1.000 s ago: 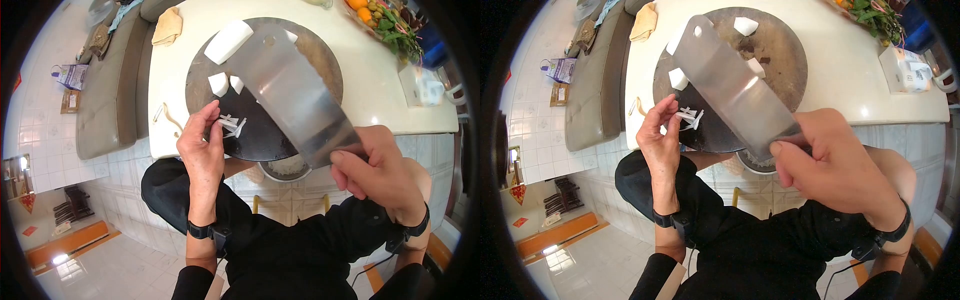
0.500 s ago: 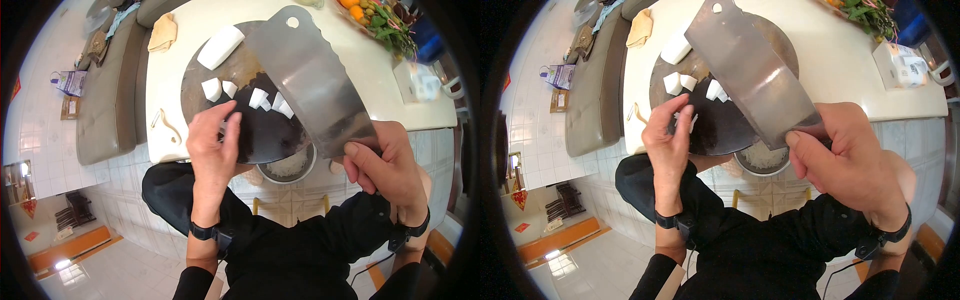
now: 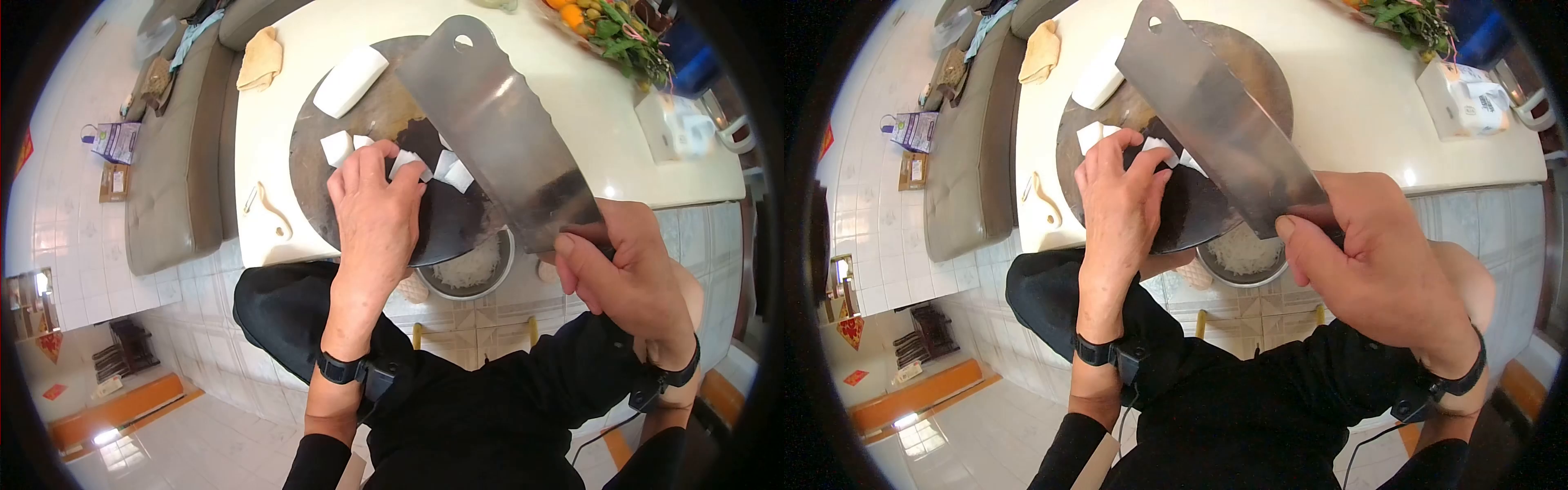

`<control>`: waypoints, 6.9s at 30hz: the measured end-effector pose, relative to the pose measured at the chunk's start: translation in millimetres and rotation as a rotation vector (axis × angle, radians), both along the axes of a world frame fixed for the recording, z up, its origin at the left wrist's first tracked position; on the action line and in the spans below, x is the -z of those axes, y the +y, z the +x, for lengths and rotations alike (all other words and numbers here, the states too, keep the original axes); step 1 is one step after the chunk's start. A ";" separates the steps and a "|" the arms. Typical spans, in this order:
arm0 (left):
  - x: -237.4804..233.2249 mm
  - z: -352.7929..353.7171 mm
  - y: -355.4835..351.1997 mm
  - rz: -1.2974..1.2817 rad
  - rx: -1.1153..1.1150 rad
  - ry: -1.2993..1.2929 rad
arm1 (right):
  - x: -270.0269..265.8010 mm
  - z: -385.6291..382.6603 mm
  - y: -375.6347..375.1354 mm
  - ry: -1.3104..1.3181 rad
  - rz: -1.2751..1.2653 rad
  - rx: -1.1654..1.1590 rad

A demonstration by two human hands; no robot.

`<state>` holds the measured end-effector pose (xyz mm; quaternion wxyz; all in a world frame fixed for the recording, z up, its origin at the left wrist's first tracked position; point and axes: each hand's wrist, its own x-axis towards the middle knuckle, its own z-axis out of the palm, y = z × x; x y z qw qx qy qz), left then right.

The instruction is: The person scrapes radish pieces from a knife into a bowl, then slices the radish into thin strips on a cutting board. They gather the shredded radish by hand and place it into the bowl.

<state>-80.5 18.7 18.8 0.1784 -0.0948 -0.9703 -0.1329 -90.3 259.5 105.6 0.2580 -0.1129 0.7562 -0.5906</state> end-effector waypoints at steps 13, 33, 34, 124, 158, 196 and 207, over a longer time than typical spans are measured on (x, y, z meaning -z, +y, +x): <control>-9.2 -21.1 -8.9 -0.165 0.169 -0.059 | -2.1 -2.2 5.4 0.048 0.075 -0.076; 3.7 5.0 -12.0 0.079 0.387 0.296 | 15.6 10.2 12.3 0.448 0.206 -0.074; 4.9 14.6 -9.6 0.049 0.422 0.242 | 17.8 12.5 14.3 0.685 0.340 -0.136; 24.2 75.2 -6.3 0.194 0.315 -0.008 | 7.2 33.2 -24.3 0.475 0.792 -0.748; 25.0 69.4 -10.5 0.590 0.125 0.109 | 1.2 18.3 1.2 0.112 0.470 -0.351; -6.0 39.7 -27.7 0.431 0.084 0.033 | 23.3 1.2 9.7 -0.211 -0.067 -0.070; 3.1 41.1 -11.6 0.200 0.327 -0.038 | 17.2 1.8 8.7 -0.254 -0.010 -0.025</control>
